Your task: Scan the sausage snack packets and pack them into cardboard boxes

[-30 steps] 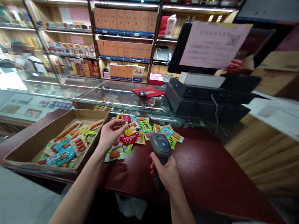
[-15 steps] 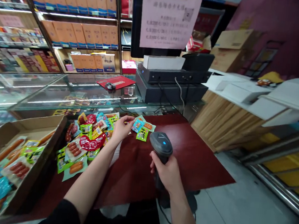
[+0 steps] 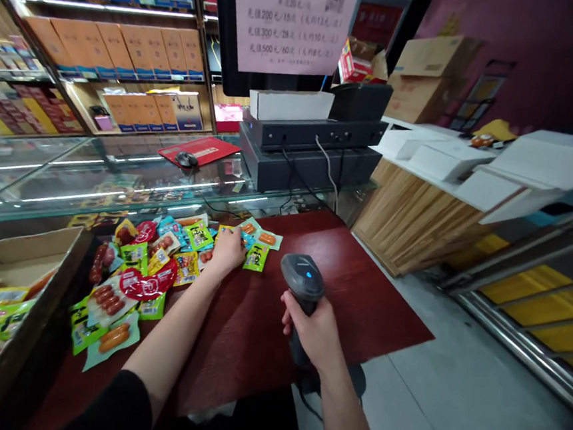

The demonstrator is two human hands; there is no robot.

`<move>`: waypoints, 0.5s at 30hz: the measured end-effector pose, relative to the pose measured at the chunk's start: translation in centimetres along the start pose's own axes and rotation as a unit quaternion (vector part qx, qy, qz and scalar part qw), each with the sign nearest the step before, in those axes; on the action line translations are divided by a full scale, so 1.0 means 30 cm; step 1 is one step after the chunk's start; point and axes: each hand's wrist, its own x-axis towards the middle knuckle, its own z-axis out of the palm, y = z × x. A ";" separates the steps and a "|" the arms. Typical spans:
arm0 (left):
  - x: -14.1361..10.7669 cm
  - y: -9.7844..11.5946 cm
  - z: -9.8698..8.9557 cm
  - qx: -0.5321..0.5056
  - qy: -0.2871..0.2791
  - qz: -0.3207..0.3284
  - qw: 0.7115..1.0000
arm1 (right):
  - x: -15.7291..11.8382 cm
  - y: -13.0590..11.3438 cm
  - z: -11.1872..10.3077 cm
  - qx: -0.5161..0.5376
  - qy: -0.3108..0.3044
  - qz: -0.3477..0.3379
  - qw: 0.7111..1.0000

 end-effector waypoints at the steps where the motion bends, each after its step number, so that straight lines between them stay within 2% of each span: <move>1: -0.012 -0.009 -0.012 0.002 -0.003 -0.005 1.000 | -0.007 -0.001 0.012 -0.003 -0.006 -0.003 1.000; 5: -0.079 -0.076 -0.079 -0.044 -0.004 -0.018 0.999 | -0.047 0.001 0.079 -0.024 -0.037 -0.015 0.999; 9: -0.182 -0.191 -0.161 -0.212 -0.009 -0.054 0.976 | -0.103 -0.004 0.175 -0.035 -0.072 -0.027 0.996; 11: -0.242 -0.251 -0.201 -0.312 0.003 -0.097 0.945 | -0.134 -0.013 0.233 -0.041 -0.092 -0.028 0.995; 15: -0.354 -0.342 -0.288 -0.501 0.035 -0.151 0.851 | -0.199 -0.031 0.355 -0.044 -0.137 -0.049 0.988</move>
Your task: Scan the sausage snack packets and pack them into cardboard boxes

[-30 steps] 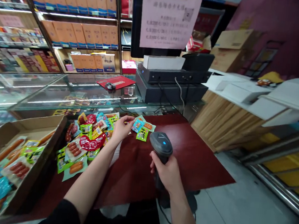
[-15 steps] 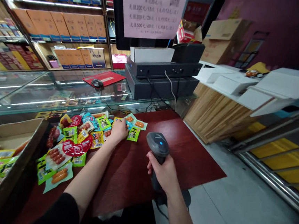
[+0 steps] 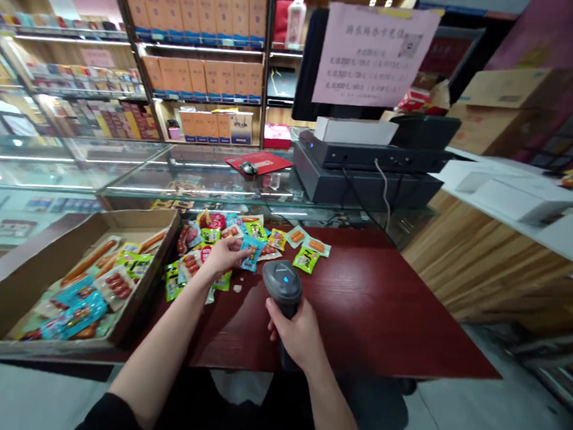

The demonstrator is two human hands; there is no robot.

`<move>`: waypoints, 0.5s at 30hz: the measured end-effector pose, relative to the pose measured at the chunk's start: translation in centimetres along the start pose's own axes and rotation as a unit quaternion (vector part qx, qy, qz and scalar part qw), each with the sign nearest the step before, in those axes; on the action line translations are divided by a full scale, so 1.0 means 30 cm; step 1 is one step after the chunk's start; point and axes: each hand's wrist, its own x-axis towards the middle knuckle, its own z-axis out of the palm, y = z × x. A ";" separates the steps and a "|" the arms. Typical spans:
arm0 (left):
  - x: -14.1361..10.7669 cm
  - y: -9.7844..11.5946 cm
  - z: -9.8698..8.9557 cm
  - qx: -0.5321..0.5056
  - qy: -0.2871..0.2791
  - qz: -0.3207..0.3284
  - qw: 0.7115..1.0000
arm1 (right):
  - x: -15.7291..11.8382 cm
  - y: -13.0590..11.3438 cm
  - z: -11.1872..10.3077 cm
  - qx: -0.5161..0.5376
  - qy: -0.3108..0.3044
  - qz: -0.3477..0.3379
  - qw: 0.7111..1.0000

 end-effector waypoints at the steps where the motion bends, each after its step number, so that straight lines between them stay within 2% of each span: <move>1: -0.020 0.008 -0.029 -0.038 0.008 -0.002 0.999 | -0.006 -0.007 0.031 -0.002 -0.011 -0.006 1.000; 4: -0.067 0.040 -0.098 -0.088 0.048 0.003 0.995 | -0.021 -0.018 0.110 -0.013 -0.045 -0.023 0.999; 7: -0.098 0.070 -0.140 -0.102 0.069 -0.001 0.992 | -0.033 -0.019 0.159 -0.034 -0.065 -0.041 0.996; 15: -0.120 0.106 -0.169 -0.118 0.052 -0.016 0.991 | -0.048 -0.019 0.188 -0.069 -0.061 -0.069 0.993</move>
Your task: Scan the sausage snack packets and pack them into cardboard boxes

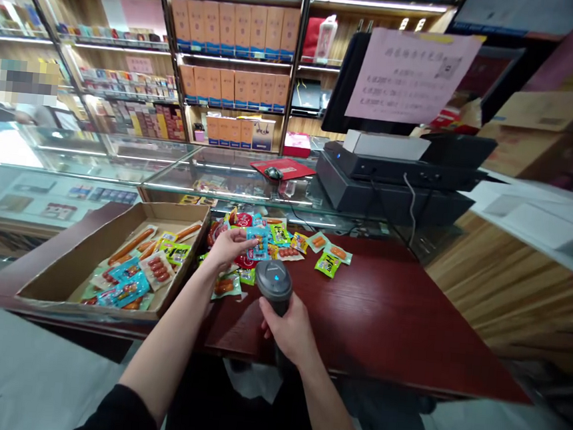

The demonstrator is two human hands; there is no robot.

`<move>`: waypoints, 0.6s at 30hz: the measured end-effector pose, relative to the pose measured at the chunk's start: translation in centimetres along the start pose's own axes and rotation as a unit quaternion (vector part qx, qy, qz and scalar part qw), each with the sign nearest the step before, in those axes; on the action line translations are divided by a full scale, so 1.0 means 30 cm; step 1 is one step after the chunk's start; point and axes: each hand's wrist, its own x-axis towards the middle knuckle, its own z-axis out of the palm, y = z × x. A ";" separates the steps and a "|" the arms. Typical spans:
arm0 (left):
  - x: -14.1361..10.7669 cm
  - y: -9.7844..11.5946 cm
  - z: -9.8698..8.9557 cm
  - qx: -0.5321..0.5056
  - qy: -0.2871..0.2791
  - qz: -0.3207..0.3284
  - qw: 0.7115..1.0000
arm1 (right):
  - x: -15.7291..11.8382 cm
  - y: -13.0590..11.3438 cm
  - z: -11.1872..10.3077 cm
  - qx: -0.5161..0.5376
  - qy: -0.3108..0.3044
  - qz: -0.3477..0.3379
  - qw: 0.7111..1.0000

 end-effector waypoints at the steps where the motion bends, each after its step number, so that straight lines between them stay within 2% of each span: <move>1: 0.000 0.002 0.000 0.001 -0.002 -0.001 1.000 | -0.001 -0.001 0.000 0.004 -0.001 0.001 1.000; 9: 0.013 0.003 0.007 0.013 -0.014 0.004 1.000 | -0.008 0.001 -0.002 0.027 -0.001 0.010 1.000; 18: 0.037 -0.014 0.004 0.017 -0.023 0.038 0.999 | -0.012 -0.015 -0.012 0.013 0.007 0.009 1.000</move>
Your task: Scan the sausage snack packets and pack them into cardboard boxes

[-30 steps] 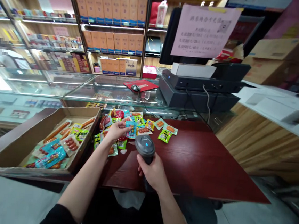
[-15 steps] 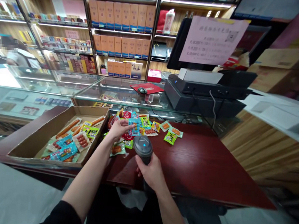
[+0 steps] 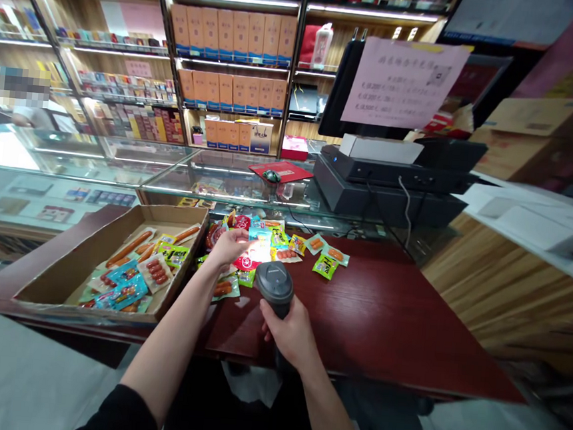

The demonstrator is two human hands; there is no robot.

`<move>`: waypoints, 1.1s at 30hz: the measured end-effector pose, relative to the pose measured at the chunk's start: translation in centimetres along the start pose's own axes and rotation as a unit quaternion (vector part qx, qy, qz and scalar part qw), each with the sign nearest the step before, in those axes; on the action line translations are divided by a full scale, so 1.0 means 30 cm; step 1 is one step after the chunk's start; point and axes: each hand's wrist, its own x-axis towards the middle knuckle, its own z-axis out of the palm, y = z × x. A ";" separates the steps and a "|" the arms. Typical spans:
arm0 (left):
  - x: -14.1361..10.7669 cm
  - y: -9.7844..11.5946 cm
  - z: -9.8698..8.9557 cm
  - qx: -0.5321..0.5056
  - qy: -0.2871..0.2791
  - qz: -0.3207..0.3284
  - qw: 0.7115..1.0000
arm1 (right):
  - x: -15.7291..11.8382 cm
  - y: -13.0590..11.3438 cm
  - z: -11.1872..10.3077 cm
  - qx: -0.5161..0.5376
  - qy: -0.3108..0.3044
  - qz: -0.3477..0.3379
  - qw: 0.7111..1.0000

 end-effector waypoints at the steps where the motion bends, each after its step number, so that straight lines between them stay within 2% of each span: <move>1: -0.005 0.006 0.001 -0.003 -0.001 -0.003 1.000 | -0.002 -0.006 0.000 0.006 -0.002 0.002 1.000; 5: -0.046 0.054 -0.016 -0.018 0.007 0.001 1.000 | -0.008 -0.024 0.004 0.029 -0.010 0.007 0.999; 8: -0.085 0.114 -0.079 -0.004 0.033 0.024 0.999 | -0.002 -0.030 0.015 0.041 -0.018 0.019 0.999; 11: -0.128 0.183 -0.200 0.039 0.085 0.055 0.994 | 0.014 -0.037 0.037 0.043 -0.034 0.034 0.998; 17: -0.253 0.286 -0.492 0.069 0.216 0.103 0.969 | 0.047 -0.065 0.107 0.041 -0.073 0.020 0.996; 19: -0.296 0.304 -0.551 0.072 0.246 0.105 0.961 | 0.052 -0.074 0.129 0.034 -0.083 0.016 0.996; 21: -0.327 0.313 -0.575 0.072 0.265 0.106 0.956 | 0.053 -0.082 0.144 0.029 -0.089 0.014 0.996; 23: -0.338 0.315 -0.565 0.077 0.269 0.104 0.954 | 0.051 -0.088 0.149 0.029 -0.093 0.015 0.995; 26: -0.315 0.303 -0.501 0.086 0.248 0.095 0.960 | 0.048 -0.086 0.132 0.036 -0.087 0.017 0.995; 29: -0.257 0.274 -0.395 0.081 0.205 0.084 0.972 | 0.049 -0.067 0.085 0.042 -0.066 0.014 0.997; 33: -0.158 0.217 -0.213 0.078 0.122 0.062 0.988 | 0.049 -0.028 -0.015 0.044 -0.016 0.019 0.999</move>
